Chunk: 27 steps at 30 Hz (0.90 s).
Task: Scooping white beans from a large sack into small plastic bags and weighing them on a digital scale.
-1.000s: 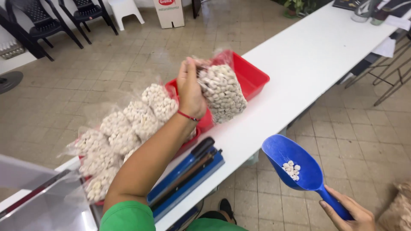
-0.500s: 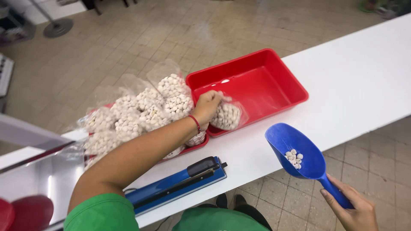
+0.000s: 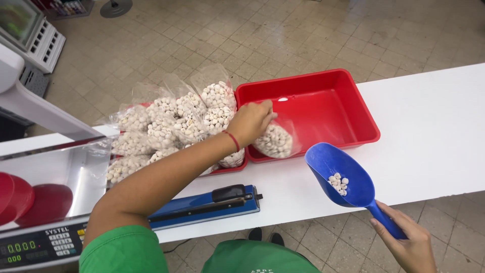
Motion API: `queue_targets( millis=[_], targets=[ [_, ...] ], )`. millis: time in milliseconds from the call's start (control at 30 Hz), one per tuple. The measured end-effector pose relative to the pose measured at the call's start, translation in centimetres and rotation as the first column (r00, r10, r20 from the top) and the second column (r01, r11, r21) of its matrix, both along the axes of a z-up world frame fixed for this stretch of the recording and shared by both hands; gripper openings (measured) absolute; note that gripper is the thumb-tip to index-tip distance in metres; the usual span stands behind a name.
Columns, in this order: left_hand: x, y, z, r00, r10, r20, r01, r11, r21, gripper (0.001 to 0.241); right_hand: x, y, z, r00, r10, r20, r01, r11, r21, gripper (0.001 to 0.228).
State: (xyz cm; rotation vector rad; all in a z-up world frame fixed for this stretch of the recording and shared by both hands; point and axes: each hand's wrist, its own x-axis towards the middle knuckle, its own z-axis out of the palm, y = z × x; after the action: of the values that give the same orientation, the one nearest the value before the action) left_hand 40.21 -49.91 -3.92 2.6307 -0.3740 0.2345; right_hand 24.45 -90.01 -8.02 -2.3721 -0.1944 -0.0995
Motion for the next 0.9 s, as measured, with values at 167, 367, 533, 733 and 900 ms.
queue_targets(
  millis=[167,367,533,733,900],
  targets=[
    [-1.2,-0.6,2.8,0.984,0.082,-0.156,-0.117,0.965,-0.233,0.026,0.8,-1.2,-0.5,0.999,0.051,-0.009,-0.051,0.999,0.016,0.053],
    [-2.3,1.0,1.7,0.986,0.122,-0.112,-0.115,0.991,0.066,0.022,1.5,-1.8,-1.0,0.998,0.066,-0.012,-0.065,0.998,0.025,0.051],
    [-3.7,2.3,1.7,0.978,0.148,-0.147,-0.127,0.981,0.145,0.019,2.4,-1.9,-1.1,0.993,0.112,-0.036,-0.111,0.994,0.021,0.052],
    [-5.4,1.5,4.6,0.898,0.114,-0.425,-0.069,0.99,0.12,0.046,2.8,-1.6,-1.1,0.987,0.133,-0.094,-0.131,0.991,0.024,0.05],
    [-5.7,1.6,5.3,0.9,-0.034,-0.435,0.151,0.96,0.237,0.065,3.0,-1.4,-1.2,0.981,0.137,-0.135,-0.133,0.991,0.034,0.051]
  ],
)
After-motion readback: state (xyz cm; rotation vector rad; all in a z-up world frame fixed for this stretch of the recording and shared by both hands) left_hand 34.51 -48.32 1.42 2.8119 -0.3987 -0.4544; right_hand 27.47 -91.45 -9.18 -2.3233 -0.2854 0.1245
